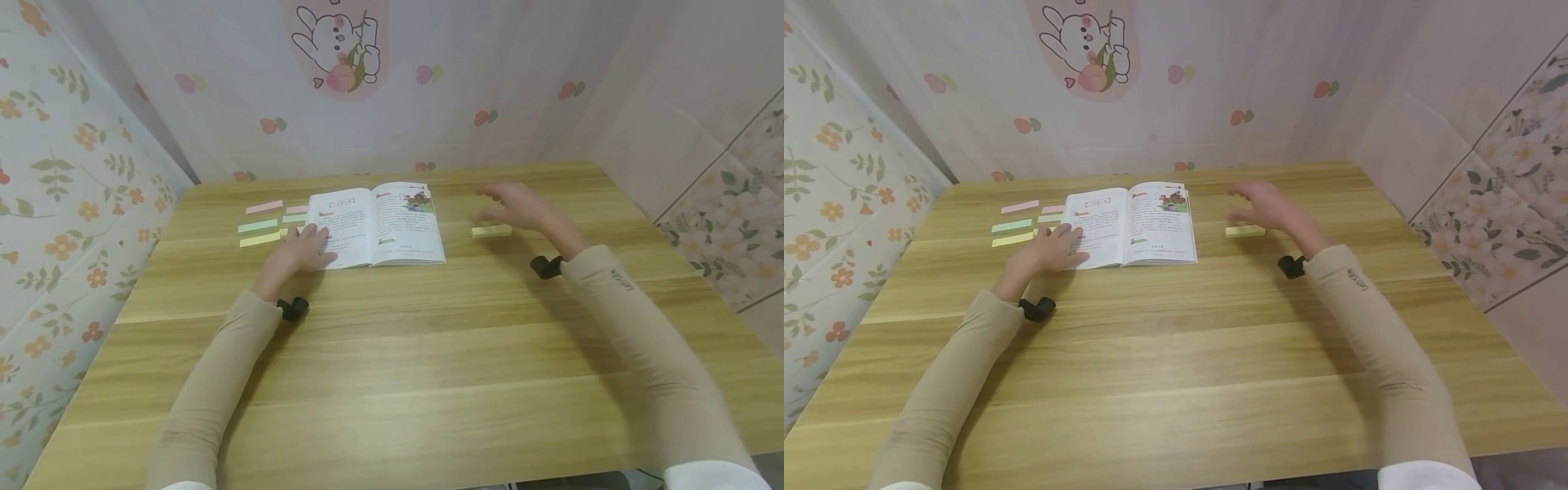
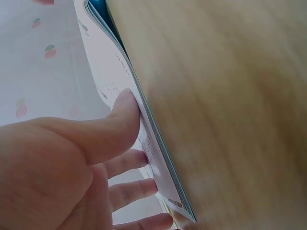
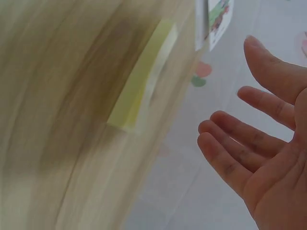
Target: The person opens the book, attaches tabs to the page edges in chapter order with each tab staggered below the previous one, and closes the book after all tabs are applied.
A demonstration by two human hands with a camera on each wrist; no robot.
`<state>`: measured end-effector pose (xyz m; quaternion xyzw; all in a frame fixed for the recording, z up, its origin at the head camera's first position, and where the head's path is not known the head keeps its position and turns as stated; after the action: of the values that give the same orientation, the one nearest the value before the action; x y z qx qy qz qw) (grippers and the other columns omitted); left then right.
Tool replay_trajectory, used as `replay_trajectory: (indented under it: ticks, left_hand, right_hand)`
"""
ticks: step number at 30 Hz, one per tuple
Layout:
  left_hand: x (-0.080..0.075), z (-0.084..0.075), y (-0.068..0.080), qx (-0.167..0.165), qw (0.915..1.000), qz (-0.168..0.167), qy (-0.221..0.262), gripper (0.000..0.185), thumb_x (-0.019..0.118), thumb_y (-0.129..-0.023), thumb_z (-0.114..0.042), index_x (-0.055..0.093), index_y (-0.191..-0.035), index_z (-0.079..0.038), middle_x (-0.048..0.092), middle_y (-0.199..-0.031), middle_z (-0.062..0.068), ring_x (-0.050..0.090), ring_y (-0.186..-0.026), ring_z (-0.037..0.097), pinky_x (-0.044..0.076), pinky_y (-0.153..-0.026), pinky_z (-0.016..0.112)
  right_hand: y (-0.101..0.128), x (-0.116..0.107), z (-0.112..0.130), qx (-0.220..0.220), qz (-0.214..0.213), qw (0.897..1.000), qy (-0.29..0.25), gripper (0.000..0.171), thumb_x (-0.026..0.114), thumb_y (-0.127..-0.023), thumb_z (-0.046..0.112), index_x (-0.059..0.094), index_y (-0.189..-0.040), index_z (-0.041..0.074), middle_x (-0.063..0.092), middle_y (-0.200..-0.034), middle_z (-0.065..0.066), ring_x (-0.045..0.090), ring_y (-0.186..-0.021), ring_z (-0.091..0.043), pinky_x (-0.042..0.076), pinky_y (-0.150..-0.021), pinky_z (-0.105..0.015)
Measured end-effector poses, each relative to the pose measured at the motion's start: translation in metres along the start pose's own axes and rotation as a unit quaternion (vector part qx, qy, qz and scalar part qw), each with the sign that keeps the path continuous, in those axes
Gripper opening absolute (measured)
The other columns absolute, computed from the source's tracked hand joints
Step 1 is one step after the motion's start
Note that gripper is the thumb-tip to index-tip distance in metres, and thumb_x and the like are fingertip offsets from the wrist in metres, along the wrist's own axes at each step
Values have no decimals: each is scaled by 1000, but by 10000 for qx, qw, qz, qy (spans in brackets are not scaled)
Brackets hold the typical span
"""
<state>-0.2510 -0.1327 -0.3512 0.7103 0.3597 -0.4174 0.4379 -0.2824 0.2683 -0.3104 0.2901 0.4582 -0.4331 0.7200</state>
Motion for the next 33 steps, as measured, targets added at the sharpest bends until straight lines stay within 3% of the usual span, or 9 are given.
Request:
replay_trajectory:
  ticks: [10, 18, 23, 33]
  left_hand:
    - [-1, 0, -1, -43, 10000, -24, -71, 68, 46, -107, -36, 20, -159, 0, 14, -163, 27, 16, -141, 55, 19, -113, 70]
    - [1, 2, -3, -15, 9999, -42, -159, 67, 46, -107, -36, 21, -159, 0, 16, -161, 27, 20, -138, 54, 23, -111, 69]
    - [1, 2, -3, -19, 9997, -52, -233, 67, 46, -107, -36, 22, -158, 0, 17, -161, 28, 22, -137, 54, 24, -111, 70]
    - [1, 0, -1, -86, 10000, 43, 4, 68, 45, -107, -36, 18, -159, -1, 11, -163, 27, 11, -143, 56, 16, -114, 70]
  right_hand:
    - [10, 2, -23, 168, 222, 9995, 158, 53, 71, -95, 19, 53, -139, -5, 54, -140, -28, 48, -128, -49, 39, -104, -63]
    - [16, 6, -39, 398, 325, 9986, 118, 51, 75, -92, 19, 58, -134, -4, 61, -128, -30, 57, -118, -47, 45, -99, -59]
    - [18, 7, -42, 303, 359, 9989, 32, 46, 79, -88, 15, 62, -127, -4, 66, -118, -26, 63, -109, -44, 49, -95, -57]
    - [18, 8, -46, 438, 494, 9977, 153, 35, 79, -89, 15, 68, -119, 0, 69, -113, -21, 64, -106, -41, 49, -93, -55]
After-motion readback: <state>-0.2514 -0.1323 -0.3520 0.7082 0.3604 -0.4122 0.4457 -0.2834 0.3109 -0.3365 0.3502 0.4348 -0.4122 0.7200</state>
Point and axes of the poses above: each hand's wrist, its own y-axis away from the middle knuckle, its own x-axis out of the palm, z = x × y, the point moved 3 cm from there along -y, towards the middle knuckle
